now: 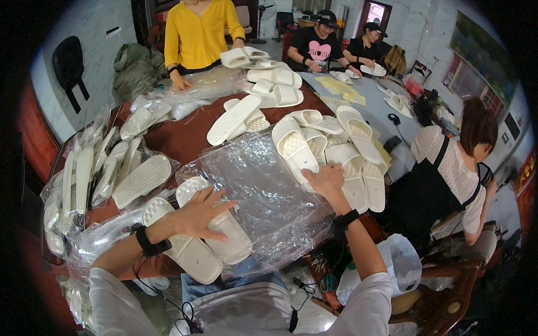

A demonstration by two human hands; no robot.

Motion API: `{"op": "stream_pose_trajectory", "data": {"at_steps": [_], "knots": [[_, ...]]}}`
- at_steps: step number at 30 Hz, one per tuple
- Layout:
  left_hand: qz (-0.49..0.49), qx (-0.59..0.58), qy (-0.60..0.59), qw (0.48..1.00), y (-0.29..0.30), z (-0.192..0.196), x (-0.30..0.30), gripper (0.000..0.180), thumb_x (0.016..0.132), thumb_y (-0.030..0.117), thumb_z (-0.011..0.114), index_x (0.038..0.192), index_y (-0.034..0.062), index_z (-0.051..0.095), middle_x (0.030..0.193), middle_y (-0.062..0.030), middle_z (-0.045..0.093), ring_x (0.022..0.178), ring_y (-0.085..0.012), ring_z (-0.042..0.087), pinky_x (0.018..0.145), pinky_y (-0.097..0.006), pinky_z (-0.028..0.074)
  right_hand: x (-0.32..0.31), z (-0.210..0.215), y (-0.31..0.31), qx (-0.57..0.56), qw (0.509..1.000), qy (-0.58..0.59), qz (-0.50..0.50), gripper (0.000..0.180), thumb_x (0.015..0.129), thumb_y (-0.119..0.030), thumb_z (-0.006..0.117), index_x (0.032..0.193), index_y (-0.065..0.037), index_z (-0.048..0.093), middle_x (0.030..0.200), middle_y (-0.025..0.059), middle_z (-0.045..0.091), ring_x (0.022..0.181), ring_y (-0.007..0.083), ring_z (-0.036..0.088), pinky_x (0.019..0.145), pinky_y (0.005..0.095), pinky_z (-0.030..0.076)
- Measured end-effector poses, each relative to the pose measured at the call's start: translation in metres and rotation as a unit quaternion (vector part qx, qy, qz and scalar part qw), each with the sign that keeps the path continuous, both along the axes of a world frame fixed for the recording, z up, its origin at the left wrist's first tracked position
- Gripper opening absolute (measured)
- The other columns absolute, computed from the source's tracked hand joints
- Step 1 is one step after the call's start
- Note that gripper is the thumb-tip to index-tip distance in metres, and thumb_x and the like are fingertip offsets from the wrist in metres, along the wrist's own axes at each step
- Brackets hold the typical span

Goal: Inspecting white slippers and packing them into clear plastic bags.

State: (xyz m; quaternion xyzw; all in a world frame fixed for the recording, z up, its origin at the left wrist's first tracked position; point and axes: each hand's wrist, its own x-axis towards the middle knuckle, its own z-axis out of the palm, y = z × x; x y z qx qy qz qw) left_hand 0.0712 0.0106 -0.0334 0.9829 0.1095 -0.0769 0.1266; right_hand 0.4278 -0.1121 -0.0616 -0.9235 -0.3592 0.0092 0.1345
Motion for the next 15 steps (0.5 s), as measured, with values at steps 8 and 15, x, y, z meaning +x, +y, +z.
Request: {"op": "stream_pose_trajectory", "data": {"at_steps": [8,15], "knots": [[0.000,0.010,0.031,0.999,-0.002,0.005,0.008,0.096,0.077,0.075,0.059,0.151,0.0200,0.032,0.151,-0.0336,0.024,0.138,-0.0582,0.018,0.111,-0.063,0.019,0.012,0.005,0.004,0.108,0.990,0.094,-0.010,0.087,0.074,-0.050,0.078,0.119,0.019,0.051,0.118,0.0305,0.059,0.104,0.0349,0.065,0.083,0.0419,0.054],[-0.011,0.017,0.048,0.999,0.003,0.003,0.018,0.097,0.078,0.076,0.057,0.152,0.0205,0.029,0.152,-0.0338,0.021,0.140,-0.0574,0.014,0.112,-0.064,0.018,0.055,0.030,0.011,0.312,0.744,0.590,0.023,0.055,0.089,-0.024,0.070,0.129,0.008,0.050,0.120,0.0169,0.064,0.102,0.0267,0.068,0.082,0.0374,0.060]]}}
